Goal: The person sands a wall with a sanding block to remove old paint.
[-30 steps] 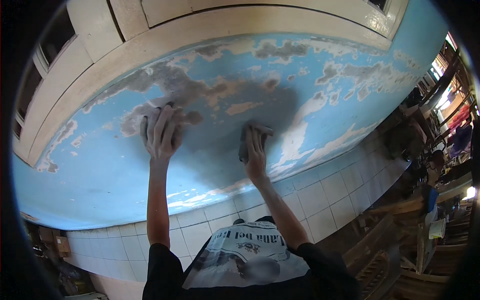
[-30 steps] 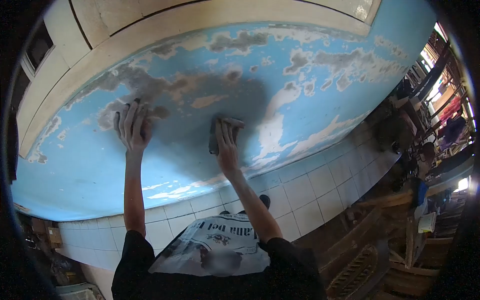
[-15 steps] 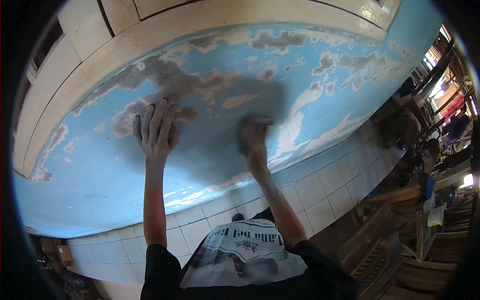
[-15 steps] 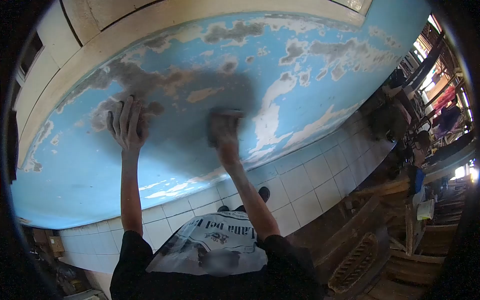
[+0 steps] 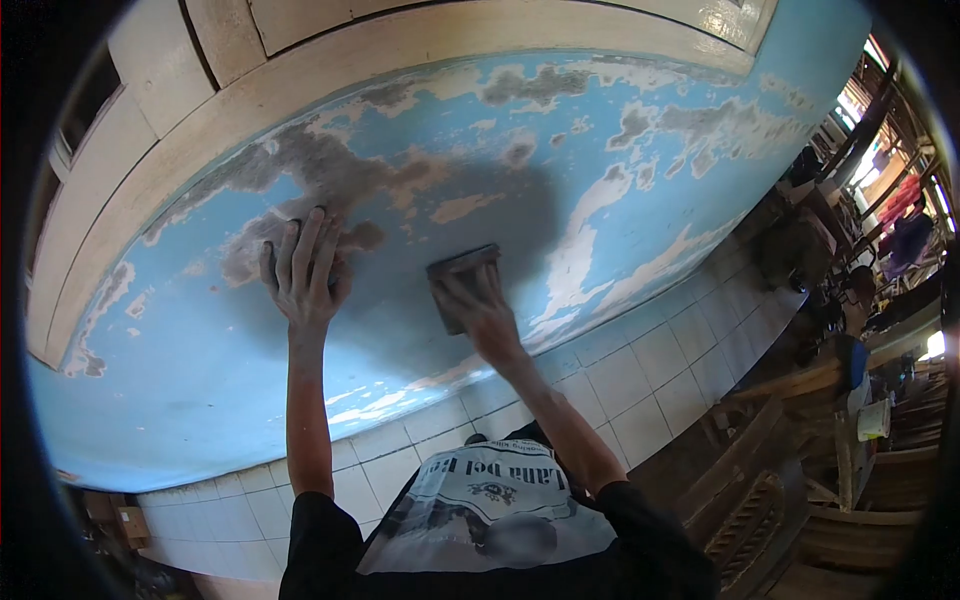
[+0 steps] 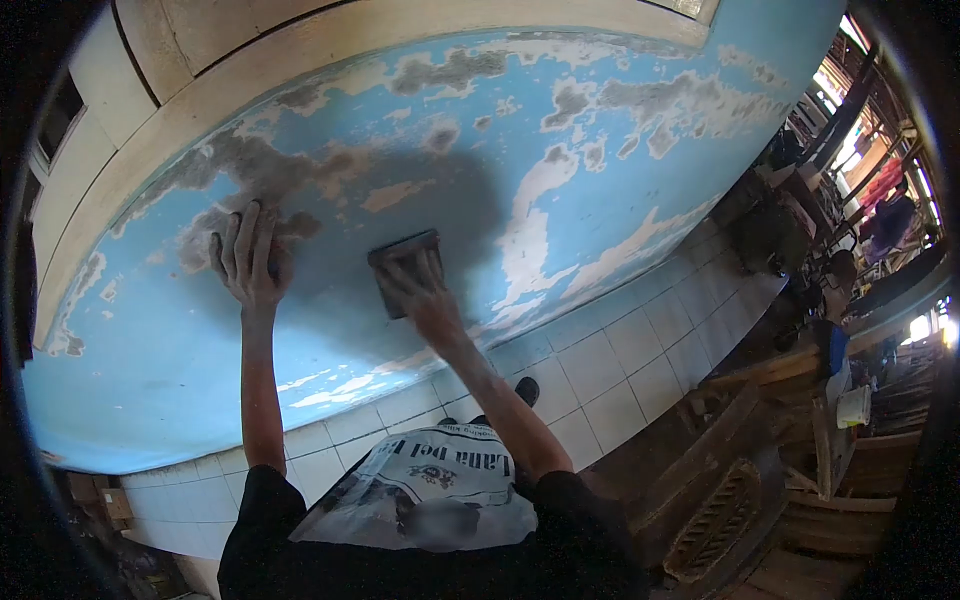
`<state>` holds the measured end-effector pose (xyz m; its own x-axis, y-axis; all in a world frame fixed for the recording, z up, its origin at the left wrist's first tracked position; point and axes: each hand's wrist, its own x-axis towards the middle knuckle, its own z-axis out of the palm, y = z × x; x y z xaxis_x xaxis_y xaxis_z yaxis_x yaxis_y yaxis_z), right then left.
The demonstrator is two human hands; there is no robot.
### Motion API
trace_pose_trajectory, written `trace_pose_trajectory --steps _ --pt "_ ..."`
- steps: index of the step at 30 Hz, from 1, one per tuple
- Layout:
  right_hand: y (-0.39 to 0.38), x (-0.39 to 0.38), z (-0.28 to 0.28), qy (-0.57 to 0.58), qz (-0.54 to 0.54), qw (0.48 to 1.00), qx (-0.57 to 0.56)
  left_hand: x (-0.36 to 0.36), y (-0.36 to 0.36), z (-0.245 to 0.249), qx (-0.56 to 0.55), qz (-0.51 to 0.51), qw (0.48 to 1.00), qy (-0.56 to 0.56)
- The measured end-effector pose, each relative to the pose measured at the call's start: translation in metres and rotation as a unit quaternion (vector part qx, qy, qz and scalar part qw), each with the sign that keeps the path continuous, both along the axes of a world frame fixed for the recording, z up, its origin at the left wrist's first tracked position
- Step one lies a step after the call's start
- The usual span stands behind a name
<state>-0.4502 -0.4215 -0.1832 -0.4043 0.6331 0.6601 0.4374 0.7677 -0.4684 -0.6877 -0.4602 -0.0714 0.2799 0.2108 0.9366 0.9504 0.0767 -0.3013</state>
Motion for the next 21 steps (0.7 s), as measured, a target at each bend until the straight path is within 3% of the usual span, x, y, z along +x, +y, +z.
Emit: trace_pose_trajectory --steps 2,4,6,7,8,10,11,12,14,15,16,18,20,21 --pt "0.021 0.011 -0.011 -0.003 -0.045 0.997 0.056 0.0 -0.002 0.002 -0.001 0.004 1.0 0.004" --pt "0.025 0.008 -0.009 0.043 -0.082 0.995 0.037 -0.001 -0.002 0.005 0.0 0.007 1.0 0.007" --pt "0.02 -0.009 -0.013 0.174 -0.107 0.979 -0.021 0.001 -0.003 0.001 -0.003 0.003 1.0 0.002" --pt "0.012 -0.011 -0.014 0.073 -0.104 0.992 0.008 0.001 -0.003 0.001 -0.006 0.008 1.0 -0.001" --pt "0.015 -0.007 -0.017 0.074 -0.105 0.992 0.01 0.001 -0.002 0.001 -0.009 0.012 1.0 -0.002" --pt "0.023 0.004 -0.018 -0.03 -0.057 0.995 0.076 0.001 0.0 0.001 -0.004 0.009 1.0 0.003" --pt "0.027 0.006 -0.007 0.103 -0.099 0.988 0.059 0.0 -0.001 0.0 0.0 0.008 1.0 0.004" --pt "0.028 0.003 -0.01 0.103 -0.097 0.988 0.058 -0.002 -0.002 0.001 0.0 0.011 1.0 0.004" --pt "0.022 -0.002 -0.001 0.236 -0.071 0.968 -0.046 0.0 -0.002 0.0 -0.006 0.018 1.0 -0.003" --pt "0.005 -0.006 0.013 0.112 -0.126 0.986 0.009 0.001 -0.001 0.001 -0.007 0.013 1.0 -0.003" --pt "0.01 -0.001 0.005 0.112 -0.131 0.985 0.009 0.001 0.0 0.001 0.001 0.01 1.0 -0.002" --pt "0.021 0.01 -0.018 -0.063 -0.062 0.991 0.099 0.002 0.0 0.0 0.006 0.007 1.0 0.0" --pt "0.025 0.012 0.005 0.006 -0.099 0.993 0.061 0.0 -0.001 0.0 0.005 0.018 1.0 0.006" --pt "0.028 0.007 0.003 0.102 -0.149 0.984 0.013 -0.001 -0.003 0.001 0.005 0.02 1.0 0.006"
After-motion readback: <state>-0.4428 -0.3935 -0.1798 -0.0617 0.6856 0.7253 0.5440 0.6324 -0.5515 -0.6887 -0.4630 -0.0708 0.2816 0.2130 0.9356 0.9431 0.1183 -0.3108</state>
